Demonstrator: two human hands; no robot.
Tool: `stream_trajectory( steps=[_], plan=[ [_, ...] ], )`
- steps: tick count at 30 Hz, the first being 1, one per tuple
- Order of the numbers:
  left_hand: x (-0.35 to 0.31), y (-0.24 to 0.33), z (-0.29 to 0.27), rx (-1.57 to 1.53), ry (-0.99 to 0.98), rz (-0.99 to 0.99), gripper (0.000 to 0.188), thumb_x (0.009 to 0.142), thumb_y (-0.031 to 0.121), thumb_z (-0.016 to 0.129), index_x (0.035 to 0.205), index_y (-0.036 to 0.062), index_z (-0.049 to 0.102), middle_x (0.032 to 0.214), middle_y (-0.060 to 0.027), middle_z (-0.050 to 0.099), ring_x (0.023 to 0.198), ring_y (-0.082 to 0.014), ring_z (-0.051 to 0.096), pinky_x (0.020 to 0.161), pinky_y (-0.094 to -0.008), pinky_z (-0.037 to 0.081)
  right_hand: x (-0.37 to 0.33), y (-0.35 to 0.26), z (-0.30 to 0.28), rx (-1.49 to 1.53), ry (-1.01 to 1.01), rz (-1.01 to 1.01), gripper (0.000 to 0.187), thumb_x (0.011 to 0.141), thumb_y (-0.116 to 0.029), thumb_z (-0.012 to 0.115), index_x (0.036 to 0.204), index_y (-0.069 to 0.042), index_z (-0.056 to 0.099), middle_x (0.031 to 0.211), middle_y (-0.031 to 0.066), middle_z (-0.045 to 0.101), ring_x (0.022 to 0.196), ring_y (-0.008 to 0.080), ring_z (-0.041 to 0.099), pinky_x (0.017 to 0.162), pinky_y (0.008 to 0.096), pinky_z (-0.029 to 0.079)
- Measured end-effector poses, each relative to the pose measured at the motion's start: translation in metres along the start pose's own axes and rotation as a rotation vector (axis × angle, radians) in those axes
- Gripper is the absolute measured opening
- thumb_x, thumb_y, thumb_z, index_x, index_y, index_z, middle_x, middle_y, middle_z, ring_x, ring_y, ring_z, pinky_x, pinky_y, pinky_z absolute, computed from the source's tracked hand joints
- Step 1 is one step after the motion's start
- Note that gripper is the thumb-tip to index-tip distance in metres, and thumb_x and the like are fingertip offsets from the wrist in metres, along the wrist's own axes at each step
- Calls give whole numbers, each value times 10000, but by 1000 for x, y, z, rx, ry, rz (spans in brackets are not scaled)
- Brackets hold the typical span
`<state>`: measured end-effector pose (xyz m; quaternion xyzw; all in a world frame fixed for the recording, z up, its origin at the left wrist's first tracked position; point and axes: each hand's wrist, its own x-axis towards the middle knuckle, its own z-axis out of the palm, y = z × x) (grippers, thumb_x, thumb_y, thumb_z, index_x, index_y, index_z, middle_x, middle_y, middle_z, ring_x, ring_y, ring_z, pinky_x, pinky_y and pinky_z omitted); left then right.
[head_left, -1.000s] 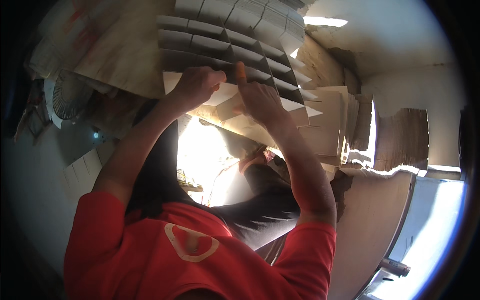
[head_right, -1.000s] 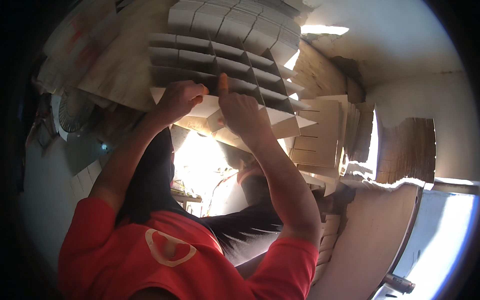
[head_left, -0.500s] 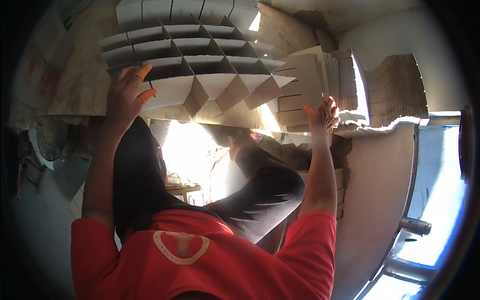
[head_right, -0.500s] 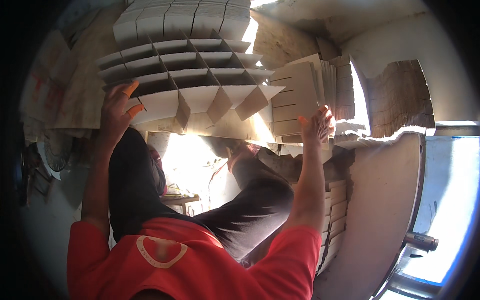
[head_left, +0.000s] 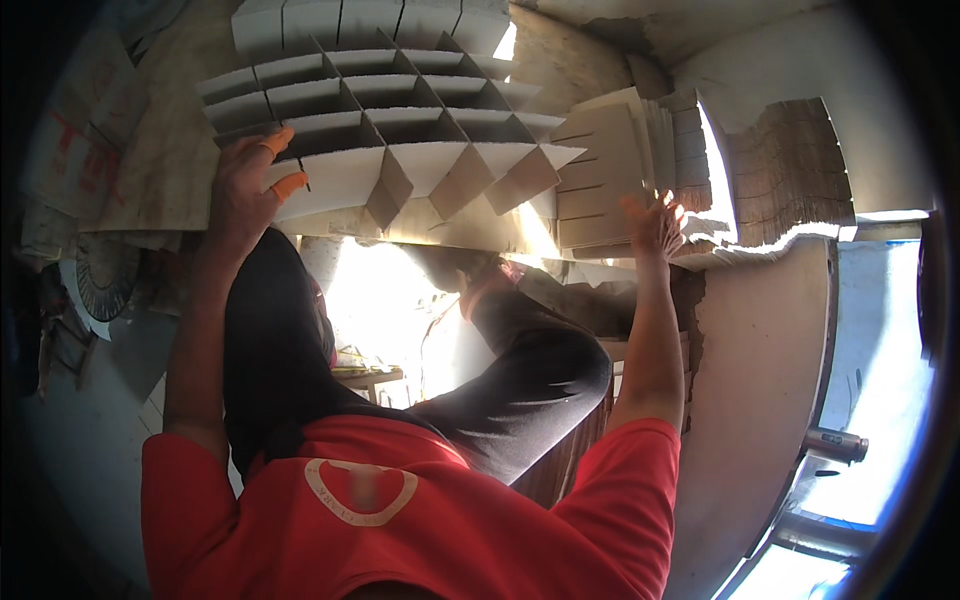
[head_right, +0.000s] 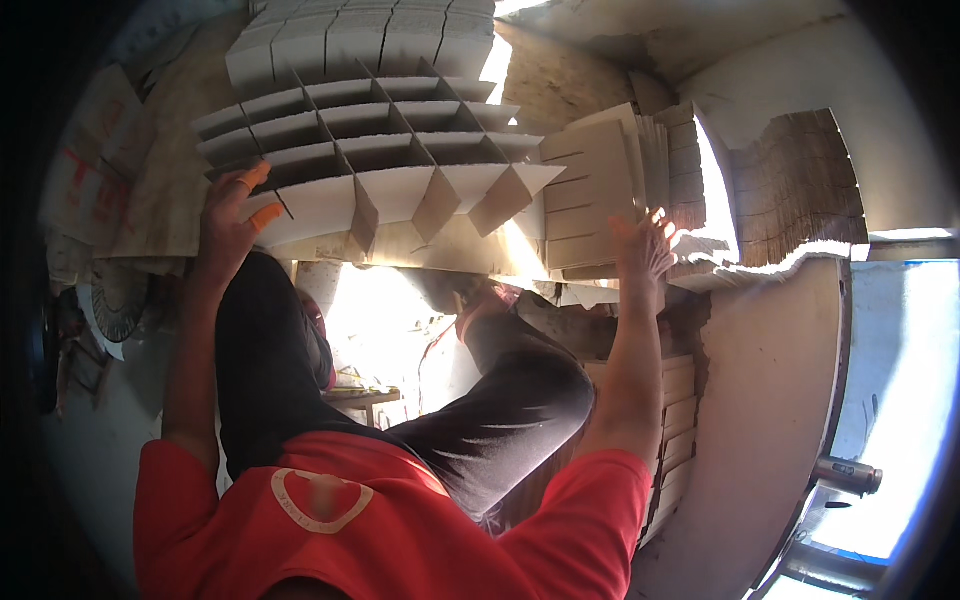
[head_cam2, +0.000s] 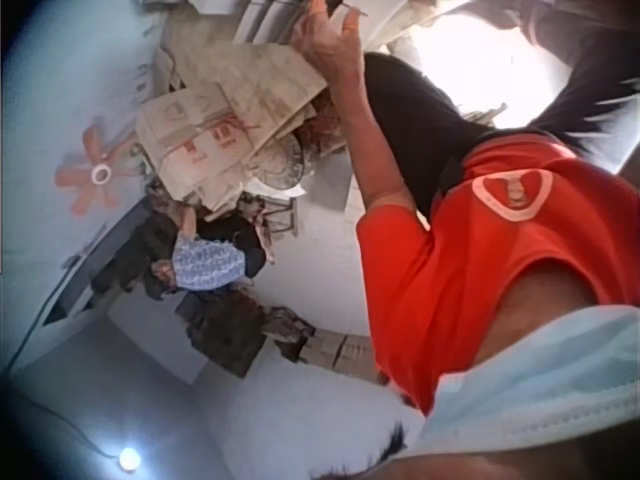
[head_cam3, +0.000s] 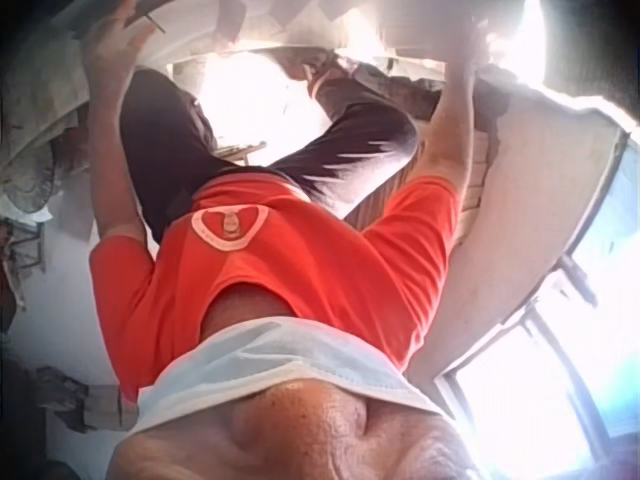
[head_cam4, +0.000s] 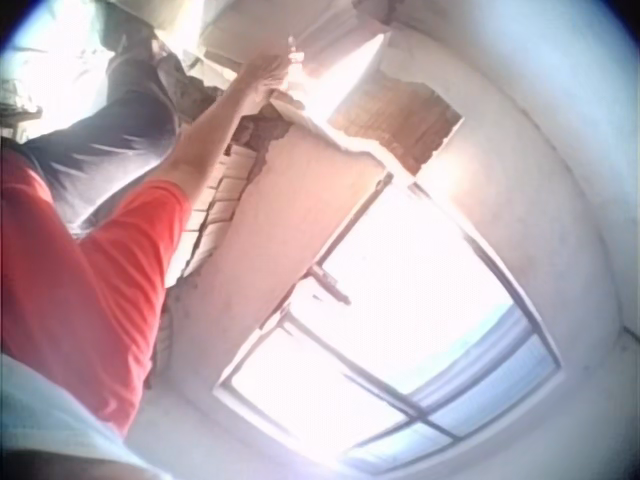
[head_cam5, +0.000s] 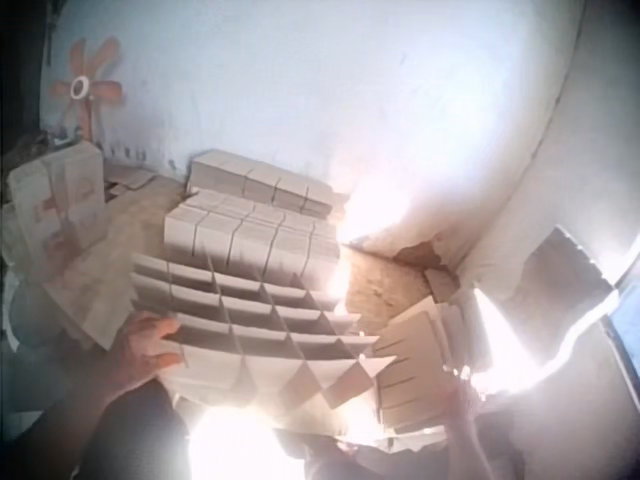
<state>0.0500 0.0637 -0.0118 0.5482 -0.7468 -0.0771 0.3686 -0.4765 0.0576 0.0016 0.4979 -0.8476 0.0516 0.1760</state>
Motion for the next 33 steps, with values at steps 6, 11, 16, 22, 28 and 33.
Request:
stream_trajectory(
  steps=[6,11,16,22,28,33],
  plan=[
    [-2,-6,0,1,-34,-2,508,713,112,750,1191,39,595,1085,-107,626,1063,-238,547,930,-347,434,15,30,19,49,-119,-22,557,730,-322,741,1147,-33,512,1153,213,577,1116,358,524,867,479,444],
    [-6,-11,-2,15,-28,-20,487,710,123,751,1165,29,608,1056,-104,641,1049,-248,550,914,-356,439,25,38,25,11,-254,34,546,794,-358,678,1223,-71,501,1161,202,579,1110,385,529,859,475,451],
    [-7,-13,-4,51,-4,25,471,703,119,752,1144,23,619,1046,-106,644,1018,-256,564,906,-355,441,-13,-5,8,-182,107,-110,600,778,-451,663,1164,-33,472,1291,175,480,1178,356,463,831,482,463],
    [-2,-7,-3,42,-12,32,463,700,118,753,1133,19,623,1016,-105,651,985,-257,579,886,-355,448,17,27,15,-125,-129,-22,634,809,-523,570,1185,-20,485,1243,172,534,1133,369,497,837,500,452],
    [-9,-18,-1,48,-21,1,447,711,111,749,1128,13,623,1010,-114,649,967,-260,588,862,-357,459,23,30,-6,274,35,145,459,886,-487,502,838,-37,580,844,216,638,858,397,604,720,510,434],
    [-7,-15,-3,9,-7,7,444,716,110,751,1128,9,621,1005,-113,646,970,-257,588,864,-350,458,20,7,-38,50,174,-41,450,914,-426,496,748,-16,577,689,235,610,719,414,601,621,493,421]
  ],
)
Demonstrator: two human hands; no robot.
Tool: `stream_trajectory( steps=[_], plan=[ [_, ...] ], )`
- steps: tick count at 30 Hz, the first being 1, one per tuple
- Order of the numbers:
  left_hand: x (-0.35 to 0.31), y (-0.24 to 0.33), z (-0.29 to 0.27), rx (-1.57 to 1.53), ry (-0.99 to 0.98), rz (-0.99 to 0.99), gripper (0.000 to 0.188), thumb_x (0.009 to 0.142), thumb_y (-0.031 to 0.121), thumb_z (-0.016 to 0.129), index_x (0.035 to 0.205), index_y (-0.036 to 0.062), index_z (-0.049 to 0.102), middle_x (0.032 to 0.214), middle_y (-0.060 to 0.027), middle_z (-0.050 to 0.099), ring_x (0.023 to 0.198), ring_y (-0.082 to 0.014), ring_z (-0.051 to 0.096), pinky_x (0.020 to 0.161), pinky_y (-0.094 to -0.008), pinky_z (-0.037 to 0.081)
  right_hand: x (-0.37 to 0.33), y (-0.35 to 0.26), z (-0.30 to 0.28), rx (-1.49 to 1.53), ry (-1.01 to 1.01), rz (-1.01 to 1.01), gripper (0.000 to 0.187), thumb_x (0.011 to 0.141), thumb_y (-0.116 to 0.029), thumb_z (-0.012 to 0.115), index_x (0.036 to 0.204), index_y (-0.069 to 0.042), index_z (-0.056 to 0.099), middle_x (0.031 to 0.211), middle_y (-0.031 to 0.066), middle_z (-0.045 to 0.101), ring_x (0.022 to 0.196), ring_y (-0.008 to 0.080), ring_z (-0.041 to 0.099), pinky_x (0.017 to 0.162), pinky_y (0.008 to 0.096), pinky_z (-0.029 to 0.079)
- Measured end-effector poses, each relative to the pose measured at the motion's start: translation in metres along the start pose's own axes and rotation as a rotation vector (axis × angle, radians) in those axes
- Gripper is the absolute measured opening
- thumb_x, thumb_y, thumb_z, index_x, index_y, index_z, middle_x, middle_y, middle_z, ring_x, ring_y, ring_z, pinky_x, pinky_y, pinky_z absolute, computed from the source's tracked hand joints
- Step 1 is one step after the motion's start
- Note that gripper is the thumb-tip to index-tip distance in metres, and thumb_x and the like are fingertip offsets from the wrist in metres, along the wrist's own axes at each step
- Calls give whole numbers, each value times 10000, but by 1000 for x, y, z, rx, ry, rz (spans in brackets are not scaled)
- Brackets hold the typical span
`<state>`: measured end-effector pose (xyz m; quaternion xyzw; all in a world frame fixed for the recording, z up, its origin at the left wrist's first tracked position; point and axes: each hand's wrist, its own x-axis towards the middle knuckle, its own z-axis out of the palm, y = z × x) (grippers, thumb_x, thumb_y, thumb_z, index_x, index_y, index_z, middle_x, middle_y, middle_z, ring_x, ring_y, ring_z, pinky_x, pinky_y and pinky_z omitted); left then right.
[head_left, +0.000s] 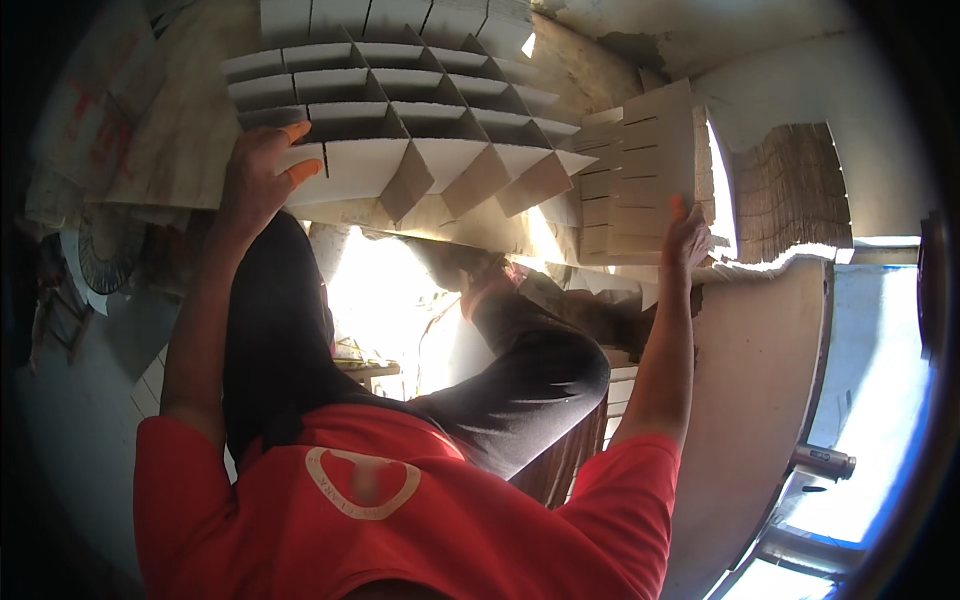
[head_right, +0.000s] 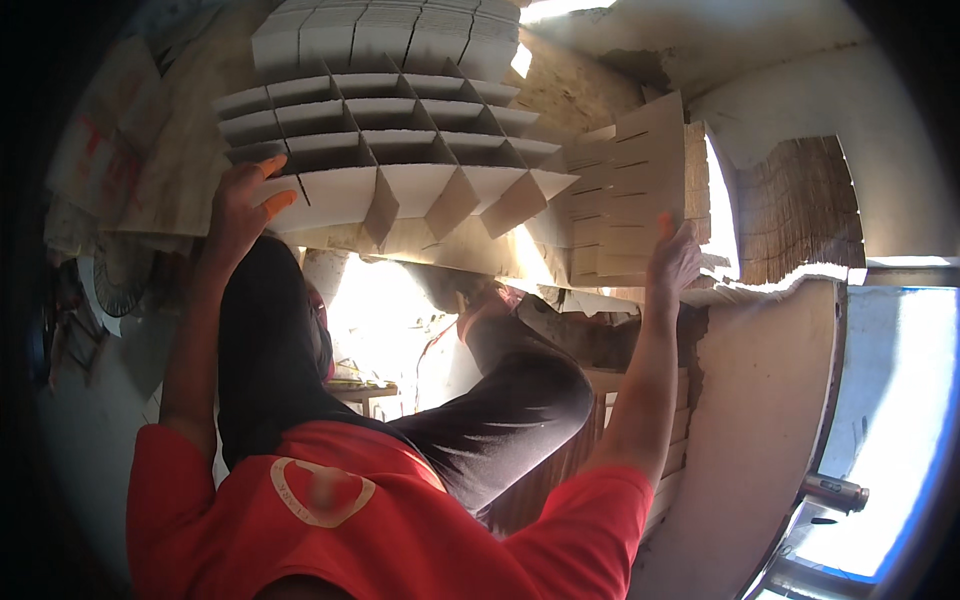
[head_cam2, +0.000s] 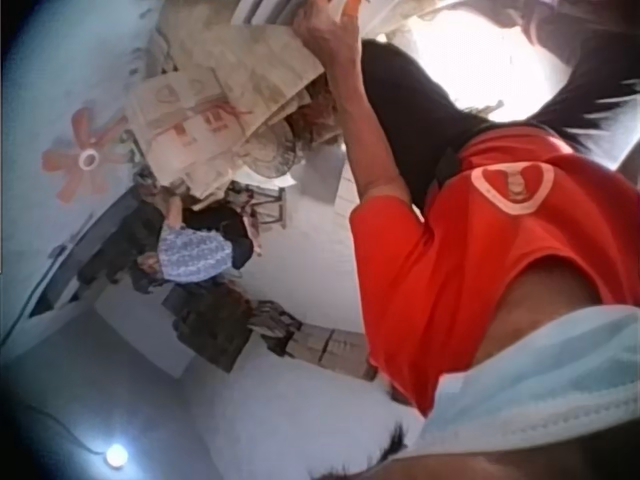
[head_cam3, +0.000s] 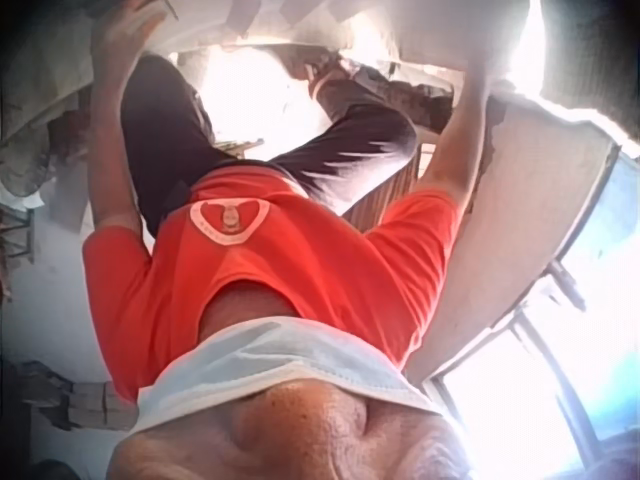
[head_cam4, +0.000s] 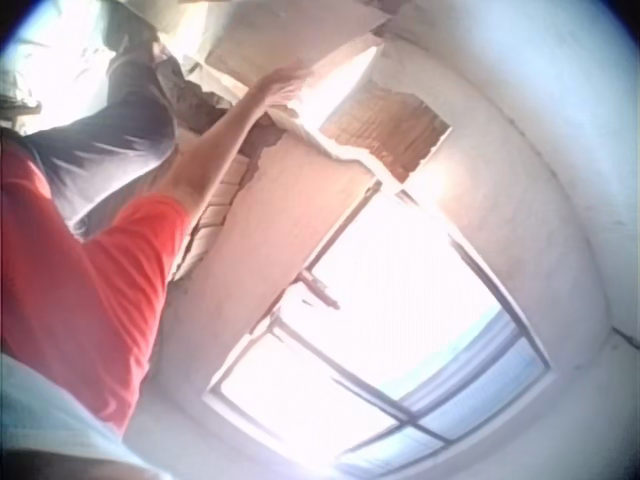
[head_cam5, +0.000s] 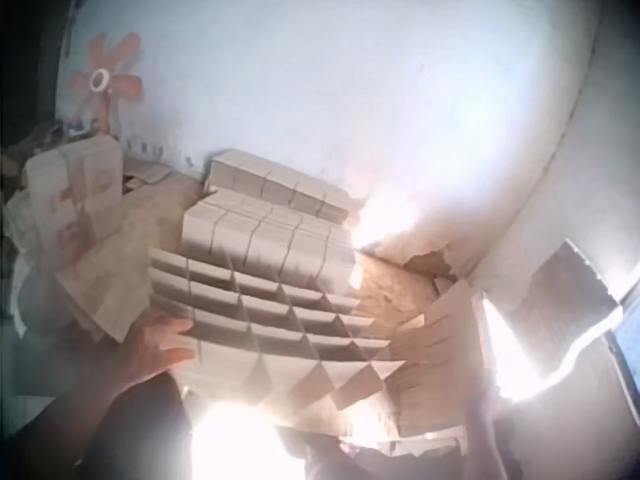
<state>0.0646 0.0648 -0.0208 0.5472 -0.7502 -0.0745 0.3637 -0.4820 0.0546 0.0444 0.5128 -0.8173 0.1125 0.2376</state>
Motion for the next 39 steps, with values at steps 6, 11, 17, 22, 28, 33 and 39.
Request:
stream_trajectory(
  steps=[6,11,17,22,28,33,39],
  plan=[
    [-3,2,-1,-66,32,-29,461,715,96,751,1146,9,611,1041,-111,630,1014,-241,574,886,-337,454,20,3,-4,504,77,106,454,880,-445,549,744,-23,647,657,186,633,676,328,621,616,455,434],
    [-5,2,-6,-156,57,-68,449,716,78,745,1141,12,615,1060,-128,622,1022,-243,573,893,-336,456,35,-34,-49,668,444,-32,215,889,-211,631,939,-8,680,847,113,694,719,175,634,655,323,501],
    [-8,-3,0,-296,28,-164,367,742,30,706,1101,3,630,974,-144,615,945,-253,605,808,-321,489,-9,-164,-132,1178,54,-161,258,840,-112,694,1062,4,632,837,84,683,695,66,600,605,200,494],
    [-9,-10,8,-419,37,-173,212,758,-8,673,970,3,663,834,-114,592,761,-216,581,665,-319,486,-43,-232,-134,1151,-3,-572,408,798,-61,724,1186,-27,606,781,18,673,564,32,557,421,193,404],
    [-8,-7,5,-423,25,-154,181,757,-15,669,938,-7,671,793,-94,581,748,-179,557,657,-294,447,-62,-282,-122,1188,-46,-719,438,819,-88,708,1222,12,569,931,116,677,515,60,471,483,223,441],
    [-9,-9,7,-400,25,-126,173,762,5,669,935,-4,666,797,-110,582,756,-200,575,653,-312,456,-72,-301,-122,1144,-136,-695,428,834,-87,681,1232,15,559,674,119,612,470,93,464,471,236,437],
    [-8,-9,7,-395,27,-128,168,762,15,672,929,2,667,807,-115,584,741,-211,586,650,-321,465,-81,-313,-106,1147,-184,-788,441,845,-38,661,1267,0,539,573,22,527,467,55,442,433,220,400]
  ],
)
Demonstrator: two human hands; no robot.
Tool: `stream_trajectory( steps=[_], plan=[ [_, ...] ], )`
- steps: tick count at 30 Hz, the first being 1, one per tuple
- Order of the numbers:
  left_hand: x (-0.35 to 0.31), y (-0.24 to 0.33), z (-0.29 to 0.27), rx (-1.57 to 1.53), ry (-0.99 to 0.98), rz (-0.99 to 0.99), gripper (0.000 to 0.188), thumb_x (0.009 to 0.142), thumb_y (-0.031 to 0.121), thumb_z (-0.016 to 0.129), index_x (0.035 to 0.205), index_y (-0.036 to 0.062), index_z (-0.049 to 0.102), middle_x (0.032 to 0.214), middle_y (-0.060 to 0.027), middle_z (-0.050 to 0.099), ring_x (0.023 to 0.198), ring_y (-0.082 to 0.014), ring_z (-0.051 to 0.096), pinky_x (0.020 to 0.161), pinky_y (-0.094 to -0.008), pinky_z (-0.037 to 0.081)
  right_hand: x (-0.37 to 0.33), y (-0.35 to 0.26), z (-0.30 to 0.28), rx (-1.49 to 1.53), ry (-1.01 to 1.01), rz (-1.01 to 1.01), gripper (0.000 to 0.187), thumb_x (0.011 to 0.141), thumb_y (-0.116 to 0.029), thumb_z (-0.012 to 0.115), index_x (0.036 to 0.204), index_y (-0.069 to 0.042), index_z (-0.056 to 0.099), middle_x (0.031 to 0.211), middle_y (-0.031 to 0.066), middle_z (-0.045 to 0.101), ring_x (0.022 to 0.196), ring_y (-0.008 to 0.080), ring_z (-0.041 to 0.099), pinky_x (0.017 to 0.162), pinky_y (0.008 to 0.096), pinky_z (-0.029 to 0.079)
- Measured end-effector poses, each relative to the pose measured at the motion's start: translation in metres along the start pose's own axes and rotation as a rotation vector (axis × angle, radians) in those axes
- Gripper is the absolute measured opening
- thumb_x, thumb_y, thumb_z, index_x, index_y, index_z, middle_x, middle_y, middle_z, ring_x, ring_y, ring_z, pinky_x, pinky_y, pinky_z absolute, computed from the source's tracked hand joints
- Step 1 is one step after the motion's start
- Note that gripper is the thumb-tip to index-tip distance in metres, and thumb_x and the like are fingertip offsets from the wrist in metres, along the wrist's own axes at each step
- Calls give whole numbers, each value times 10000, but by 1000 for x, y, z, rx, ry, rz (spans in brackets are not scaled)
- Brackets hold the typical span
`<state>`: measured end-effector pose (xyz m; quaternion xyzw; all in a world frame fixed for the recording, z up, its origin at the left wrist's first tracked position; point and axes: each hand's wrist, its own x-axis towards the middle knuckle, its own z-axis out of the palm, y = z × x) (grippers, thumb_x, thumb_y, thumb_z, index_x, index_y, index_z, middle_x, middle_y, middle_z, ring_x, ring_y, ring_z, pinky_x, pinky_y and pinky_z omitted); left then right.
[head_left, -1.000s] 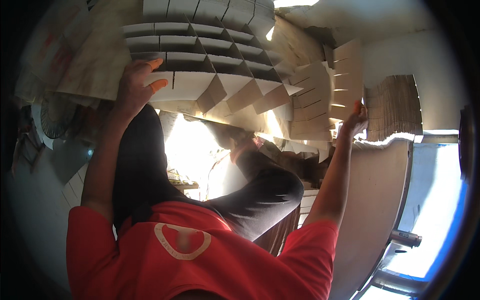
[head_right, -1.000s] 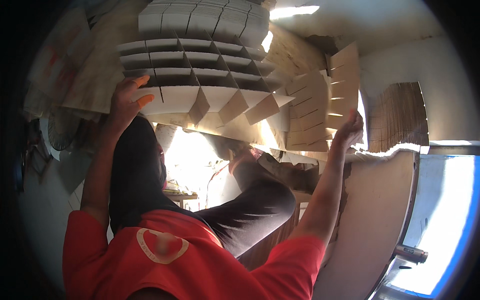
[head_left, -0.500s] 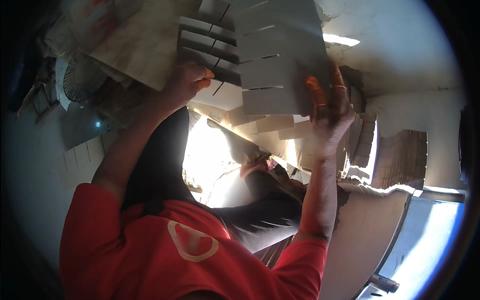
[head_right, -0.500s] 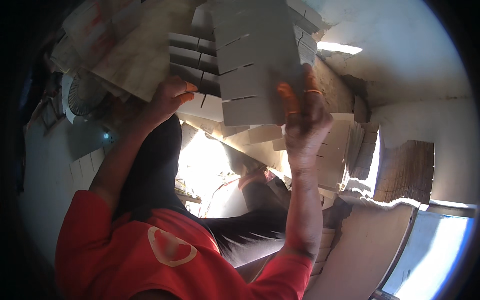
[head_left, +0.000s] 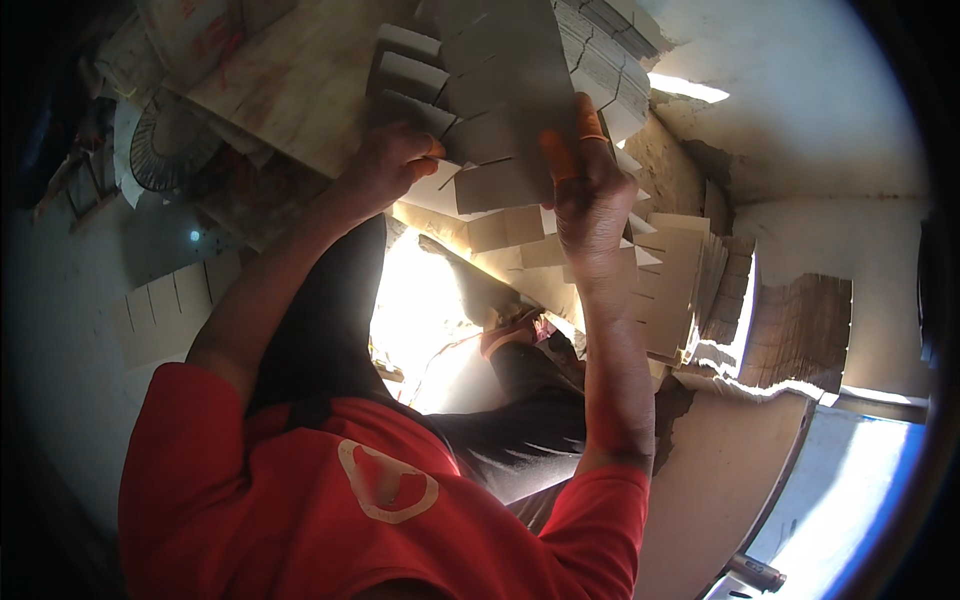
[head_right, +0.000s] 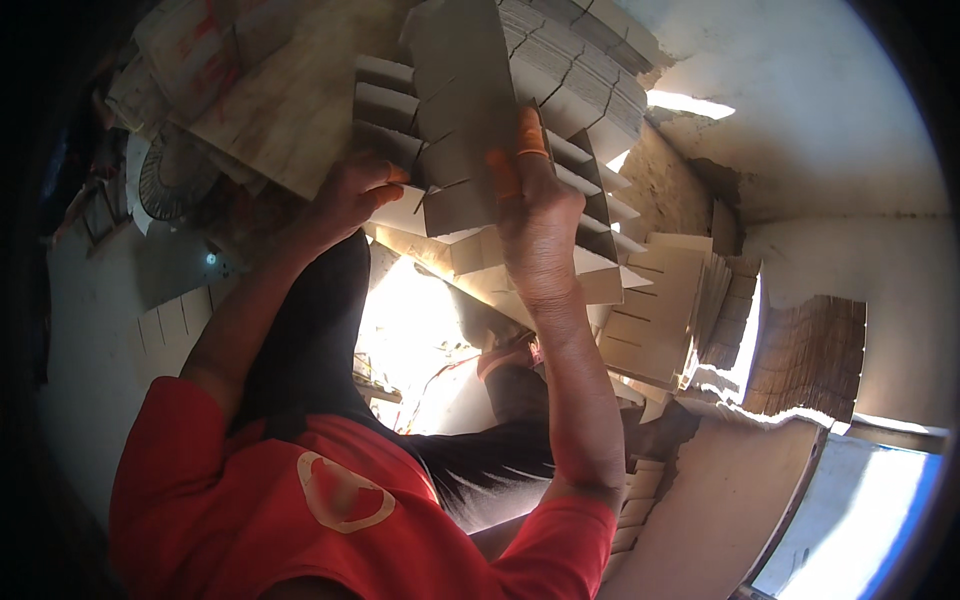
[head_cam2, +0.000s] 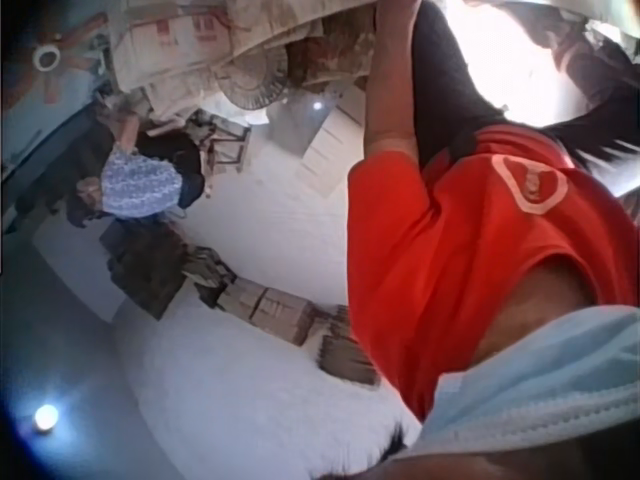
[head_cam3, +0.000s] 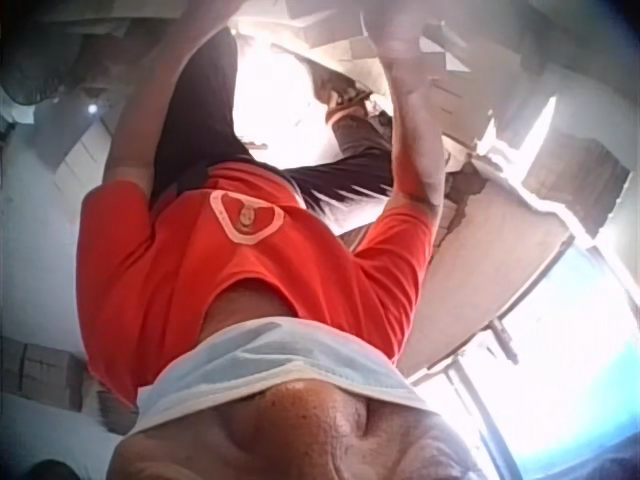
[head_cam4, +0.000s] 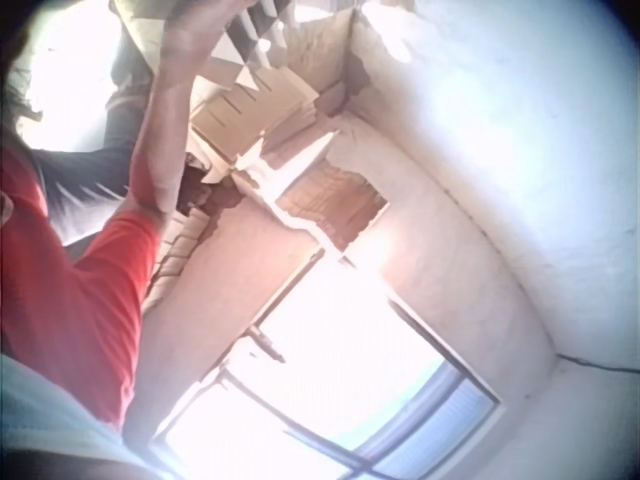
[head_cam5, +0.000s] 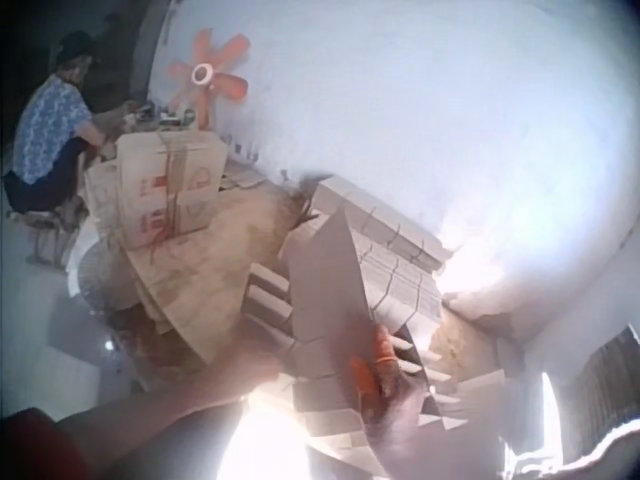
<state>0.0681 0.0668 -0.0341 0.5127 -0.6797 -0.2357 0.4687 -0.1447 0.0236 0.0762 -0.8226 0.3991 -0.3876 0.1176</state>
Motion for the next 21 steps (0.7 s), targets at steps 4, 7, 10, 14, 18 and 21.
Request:
stream_trajectory(
  steps=[4,7,10,14,18,21],
  plan=[
    [1,-5,3,-6,2,-6,171,760,9,671,931,-3,663,817,-114,586,745,-215,592,663,-319,476,5,-1,3,-23,6,-88,447,850,-17,656,1279,-3,531,574,-5,538,472,16,441,409,209,379],
    [2,-5,4,-21,-7,-42,178,760,5,669,937,-4,662,824,-114,588,751,-220,596,670,-321,483,6,-9,3,-77,40,-106,442,852,-16,652,1277,-3,533,560,11,541,454,18,444,402,214,381],
    [2,-5,4,-10,-9,-40,179,761,6,668,940,-4,662,833,-117,593,762,-224,601,672,-325,488,0,-12,5,-108,7,-28,437,850,-16,653,1271,-6,538,544,22,536,427,27,446,390,223,379],
    [2,-6,3,-35,-20,-40,178,761,5,665,938,-8,660,838,-123,600,785,-222,613,683,-325,494,0,-12,7,-92,29,-27,434,852,-24,654,1272,-17,541,518,24,506,412,35,442,386,233,377],
    [5,-1,3,-116,-23,-95,185,752,-8,667,937,-16,655,855,-126,615,810,-213,624,702,-318,500,-2,-12,7,-100,36,-46,435,859,-27,647,1280,-33,539,516,12,489,419,34,433,389,228,373],
    [3,0,3,-95,-18,-110,194,747,-13,671,940,-22,652,870,-123,625,817,-207,630,709,-311,502,1,-14,5,-67,-55,-16,432,863,-29,640,1283,-38,538,519,11,492,421,35,433,391,229,373]
  ],
)
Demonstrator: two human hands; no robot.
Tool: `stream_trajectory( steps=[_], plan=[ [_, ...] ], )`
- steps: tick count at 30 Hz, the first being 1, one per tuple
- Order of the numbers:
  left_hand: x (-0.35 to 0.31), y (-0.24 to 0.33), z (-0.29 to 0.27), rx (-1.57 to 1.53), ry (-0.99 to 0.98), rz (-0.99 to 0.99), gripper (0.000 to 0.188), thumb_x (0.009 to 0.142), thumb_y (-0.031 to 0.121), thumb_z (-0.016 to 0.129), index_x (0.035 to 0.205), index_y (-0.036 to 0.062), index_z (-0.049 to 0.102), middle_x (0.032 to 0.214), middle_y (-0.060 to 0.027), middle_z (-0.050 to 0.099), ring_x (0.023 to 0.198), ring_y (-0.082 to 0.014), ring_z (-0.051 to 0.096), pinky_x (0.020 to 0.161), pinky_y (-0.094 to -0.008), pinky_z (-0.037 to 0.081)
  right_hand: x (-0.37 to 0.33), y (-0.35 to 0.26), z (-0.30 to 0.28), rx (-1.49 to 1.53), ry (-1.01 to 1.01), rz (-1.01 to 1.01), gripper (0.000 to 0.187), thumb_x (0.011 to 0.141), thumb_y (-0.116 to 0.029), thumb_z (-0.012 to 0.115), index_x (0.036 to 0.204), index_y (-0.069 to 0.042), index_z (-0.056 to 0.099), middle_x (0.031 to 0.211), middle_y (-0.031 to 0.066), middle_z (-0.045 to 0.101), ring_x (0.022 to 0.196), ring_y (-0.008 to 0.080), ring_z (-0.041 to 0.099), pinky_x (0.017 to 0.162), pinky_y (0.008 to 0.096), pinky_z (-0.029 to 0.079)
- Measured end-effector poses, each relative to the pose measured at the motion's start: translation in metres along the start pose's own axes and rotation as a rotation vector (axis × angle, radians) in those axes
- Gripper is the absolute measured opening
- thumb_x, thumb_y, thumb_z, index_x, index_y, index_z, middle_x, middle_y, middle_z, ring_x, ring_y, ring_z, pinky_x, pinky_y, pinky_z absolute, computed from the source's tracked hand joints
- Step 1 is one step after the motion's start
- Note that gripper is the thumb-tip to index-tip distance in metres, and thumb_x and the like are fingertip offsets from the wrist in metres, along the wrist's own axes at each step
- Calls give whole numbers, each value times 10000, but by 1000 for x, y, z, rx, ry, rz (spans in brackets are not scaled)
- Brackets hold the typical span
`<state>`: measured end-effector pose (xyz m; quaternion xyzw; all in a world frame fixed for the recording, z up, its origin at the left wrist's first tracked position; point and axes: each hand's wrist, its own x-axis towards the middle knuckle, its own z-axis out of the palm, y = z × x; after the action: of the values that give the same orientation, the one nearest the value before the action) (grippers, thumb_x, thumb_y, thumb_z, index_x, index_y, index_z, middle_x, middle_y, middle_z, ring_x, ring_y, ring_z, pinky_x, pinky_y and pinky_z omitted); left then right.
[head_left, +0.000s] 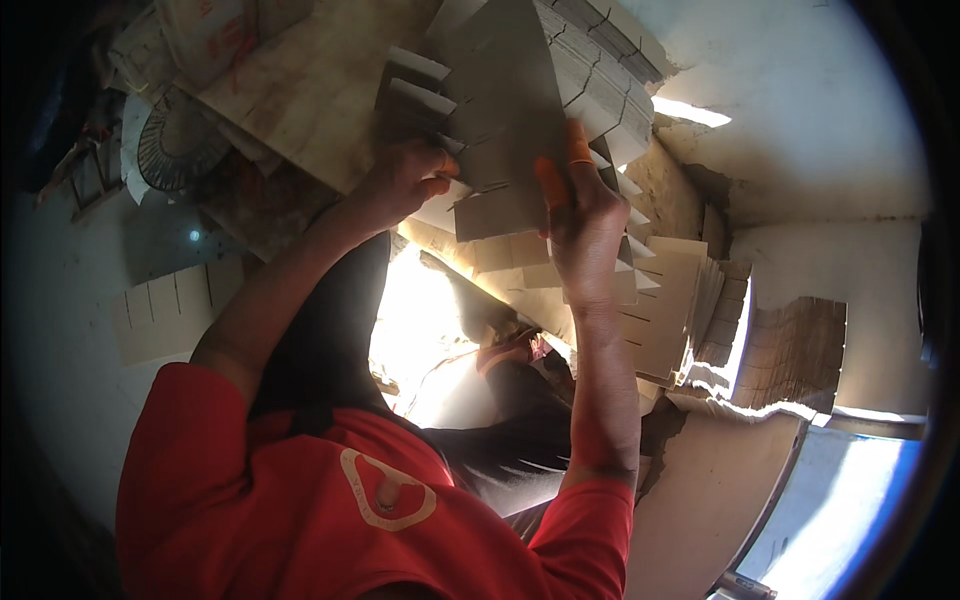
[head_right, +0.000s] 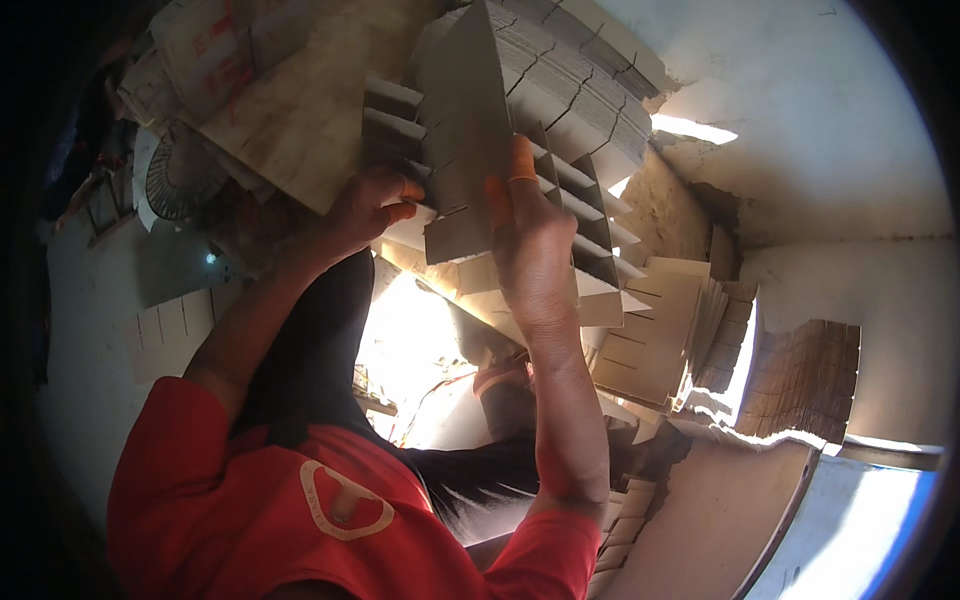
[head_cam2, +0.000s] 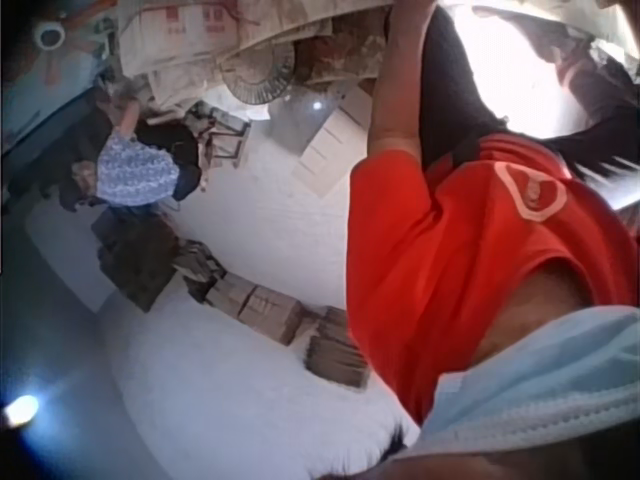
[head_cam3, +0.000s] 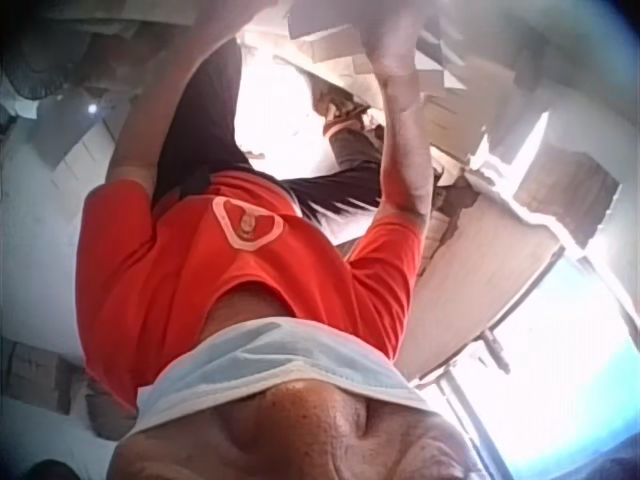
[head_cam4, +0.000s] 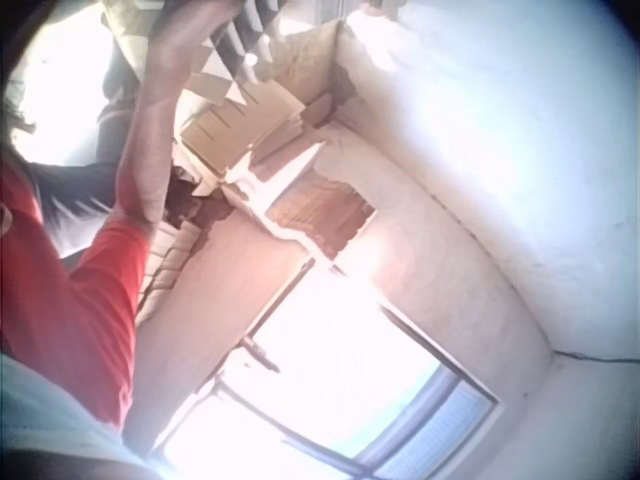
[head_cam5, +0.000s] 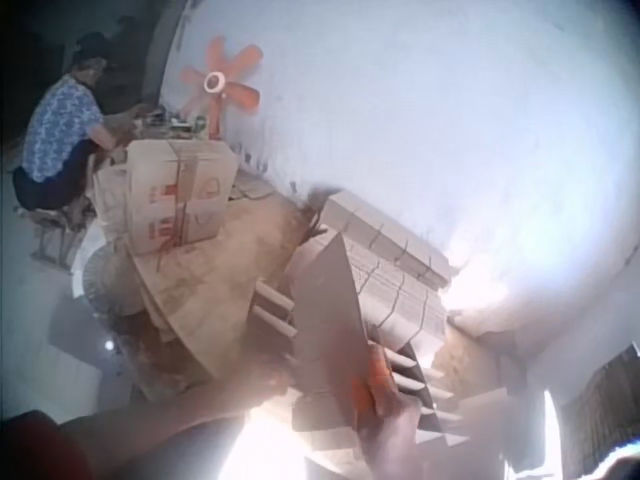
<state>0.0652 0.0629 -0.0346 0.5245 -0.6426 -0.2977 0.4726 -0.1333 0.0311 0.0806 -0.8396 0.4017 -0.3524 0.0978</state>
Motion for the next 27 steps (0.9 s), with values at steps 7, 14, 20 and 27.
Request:
stream_trajectory(
  steps=[7,14,20,27],
  plan=[
    [1,-2,2,-7,4,36,180,752,-21,670,929,-28,642,886,-125,624,795,-198,637,709,-300,505,-4,6,18,42,-48,-7,420,872,-53,624,1281,-23,533,516,57,492,411,64,434,409,228,385],
    [4,-1,4,50,-19,33,173,758,-48,655,929,-32,631,884,-127,616,828,-202,644,708,-300,515,-7,11,34,91,-181,-64,405,807,24,608,1192,74,494,644,219,573,555,353,606,470,380,465],
    [5,-5,2,2,15,-37,158,769,-48,648,925,-30,629,879,-119,616,821,-195,637,724,-302,518,9,6,18,-119,-338,-160,653,763,53,594,1342,102,297,648,222,585,582,367,615,487,414,482],
    [3,-4,3,-37,5,-30,141,763,-30,644,903,-19,629,865,-124,609,791,-207,626,697,-312,504,7,-2,26,87,-343,-72,653,760,78,559,1348,96,274,676,239,589,625,384,616,504,419,481]
  ],
)
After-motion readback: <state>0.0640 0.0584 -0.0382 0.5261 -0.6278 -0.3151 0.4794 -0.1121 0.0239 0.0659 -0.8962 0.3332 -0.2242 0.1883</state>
